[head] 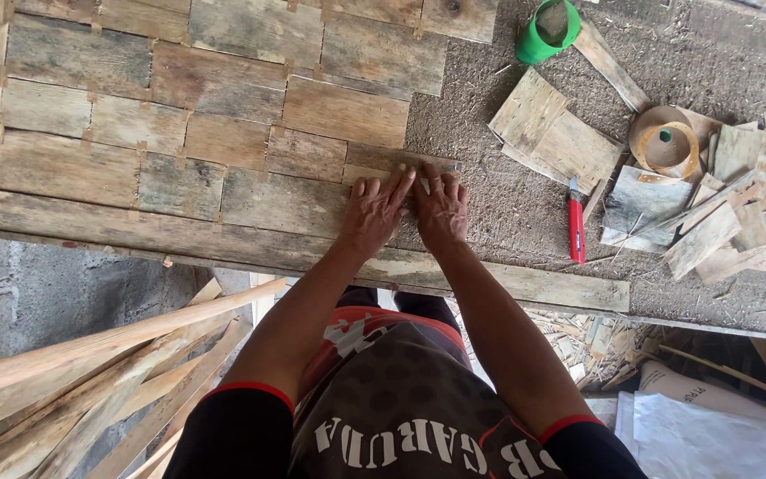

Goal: Fitting and securing small wood pieces onto a larger panel using a utility knife and tape.

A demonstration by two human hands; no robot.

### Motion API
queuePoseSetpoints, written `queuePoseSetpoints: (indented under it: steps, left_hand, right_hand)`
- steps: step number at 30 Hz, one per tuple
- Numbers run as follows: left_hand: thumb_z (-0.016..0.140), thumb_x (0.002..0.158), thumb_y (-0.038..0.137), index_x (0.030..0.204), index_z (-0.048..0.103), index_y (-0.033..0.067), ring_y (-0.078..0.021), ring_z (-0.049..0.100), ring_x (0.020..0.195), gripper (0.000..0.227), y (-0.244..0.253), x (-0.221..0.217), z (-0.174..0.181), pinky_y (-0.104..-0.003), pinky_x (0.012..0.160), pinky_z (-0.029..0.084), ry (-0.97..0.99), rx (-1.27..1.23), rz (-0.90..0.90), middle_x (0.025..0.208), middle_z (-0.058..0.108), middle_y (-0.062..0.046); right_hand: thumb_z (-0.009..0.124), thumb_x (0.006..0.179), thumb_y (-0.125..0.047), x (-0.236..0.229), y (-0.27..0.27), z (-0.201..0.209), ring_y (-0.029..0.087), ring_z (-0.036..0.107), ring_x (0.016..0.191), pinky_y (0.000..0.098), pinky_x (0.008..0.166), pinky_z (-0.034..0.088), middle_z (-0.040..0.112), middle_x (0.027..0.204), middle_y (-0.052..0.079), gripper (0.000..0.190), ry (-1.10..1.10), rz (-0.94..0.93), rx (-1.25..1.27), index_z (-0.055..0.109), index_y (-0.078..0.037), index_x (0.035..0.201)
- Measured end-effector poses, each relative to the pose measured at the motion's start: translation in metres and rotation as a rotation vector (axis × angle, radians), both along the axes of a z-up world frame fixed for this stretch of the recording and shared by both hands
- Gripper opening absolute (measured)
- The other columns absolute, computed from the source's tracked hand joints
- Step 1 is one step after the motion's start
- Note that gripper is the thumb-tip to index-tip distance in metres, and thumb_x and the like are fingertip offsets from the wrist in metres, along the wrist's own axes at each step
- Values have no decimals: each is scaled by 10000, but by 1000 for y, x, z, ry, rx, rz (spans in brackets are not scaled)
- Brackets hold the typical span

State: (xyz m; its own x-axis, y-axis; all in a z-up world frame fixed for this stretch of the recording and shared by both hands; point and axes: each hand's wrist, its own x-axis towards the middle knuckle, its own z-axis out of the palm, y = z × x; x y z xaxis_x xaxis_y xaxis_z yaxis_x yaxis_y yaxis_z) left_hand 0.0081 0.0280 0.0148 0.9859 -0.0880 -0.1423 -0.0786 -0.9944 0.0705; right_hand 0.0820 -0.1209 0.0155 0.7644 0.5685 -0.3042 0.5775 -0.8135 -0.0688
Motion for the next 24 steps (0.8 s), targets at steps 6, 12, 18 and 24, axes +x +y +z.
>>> queuePoseSetpoints:
  steps: [6,12,18,24]
  left_hand:
    - [529,1009,552,1610,196,15,-265,514,1114,872,0,-1,-14,-439,1122,330,7,-72,82,1667,315,-131]
    - [552,1015,475,1602,207,-12,-286,519,1187,836,-7,-4,-23,-452,1170,313,-45,-66,142,1645,359,-176]
    - [771,821,217,1571,188,-32,-388,506,1333,982,6,-5,2,-442,1208,321,-64,-337,231,1550,449,-204]
    - [648,1046,13,1643,267,17,-306,514,1485,709,14,-12,-59,-399,1275,386,-573,-487,301,1632,450,-173]
  right_hand:
    - [779,885,-211,-4,5,22,352,372,1384,507,1113,401,289,1627,62,839,-2,23,-13,347,-241,1604]
    - [697,870,12,3,-5,0,287,401,1377,455,1122,422,306,1651,20,845,-33,26,-44,361,-192,1618]
    - [552,908,158,4,-25,-13,294,623,1233,398,994,565,652,1397,157,583,-245,86,448,642,-87,1430]
    - [662,1025,-31,-29,-36,-15,226,710,892,373,799,618,750,1044,113,120,8,-19,601,766,-90,1021]
